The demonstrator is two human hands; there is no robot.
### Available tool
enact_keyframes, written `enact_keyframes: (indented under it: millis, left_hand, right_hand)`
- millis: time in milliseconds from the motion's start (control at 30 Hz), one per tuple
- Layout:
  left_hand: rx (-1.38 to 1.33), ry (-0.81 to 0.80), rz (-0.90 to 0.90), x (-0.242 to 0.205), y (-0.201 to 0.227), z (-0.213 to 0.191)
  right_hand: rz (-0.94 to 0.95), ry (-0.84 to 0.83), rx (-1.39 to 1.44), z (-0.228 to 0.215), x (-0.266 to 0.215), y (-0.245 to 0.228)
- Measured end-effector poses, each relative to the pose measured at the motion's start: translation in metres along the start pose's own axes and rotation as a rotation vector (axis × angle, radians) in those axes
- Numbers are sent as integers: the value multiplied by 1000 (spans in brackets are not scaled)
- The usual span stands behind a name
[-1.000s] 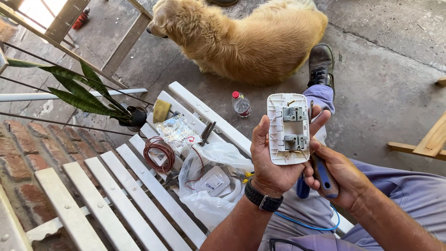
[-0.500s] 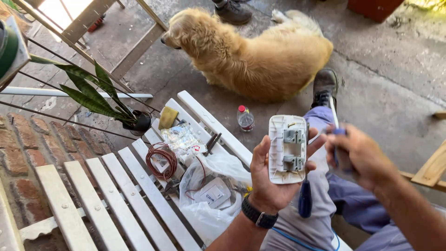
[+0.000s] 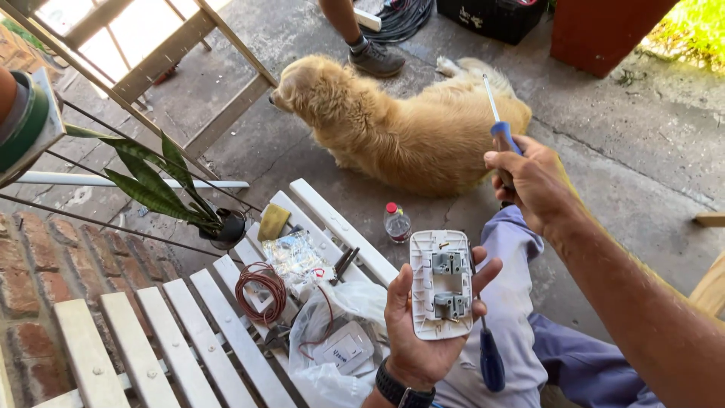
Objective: Unpacking an electrical outlet and using a screwdriver to adjust its screws.
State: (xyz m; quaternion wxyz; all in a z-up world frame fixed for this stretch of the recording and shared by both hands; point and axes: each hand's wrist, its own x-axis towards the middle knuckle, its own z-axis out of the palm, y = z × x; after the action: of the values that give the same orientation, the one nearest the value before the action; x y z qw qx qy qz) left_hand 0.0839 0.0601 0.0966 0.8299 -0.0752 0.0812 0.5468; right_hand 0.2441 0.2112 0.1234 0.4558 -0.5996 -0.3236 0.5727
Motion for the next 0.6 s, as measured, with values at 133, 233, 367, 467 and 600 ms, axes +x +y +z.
enact_keyframes:
  millis: [133,233,367,467,600]
  left_hand:
    - [30,17,9,-1,3,-4]
    - [37,16,18,-2,5,-6]
    - [57,27,28,-5,6,-5]
    - [59,26,42,-6,6,-5]
    - [49,51,44,-5,6,-7]
  right_hand:
    - [-87,-29,-24,7,15,-9]
    - [-104,2,-9,13,21,-19]
    - [-83,33,-58,22,22,-34]
    - [-99,-27,-28,25,37,-31]
    - [-122,4,-61,49,49,-36]
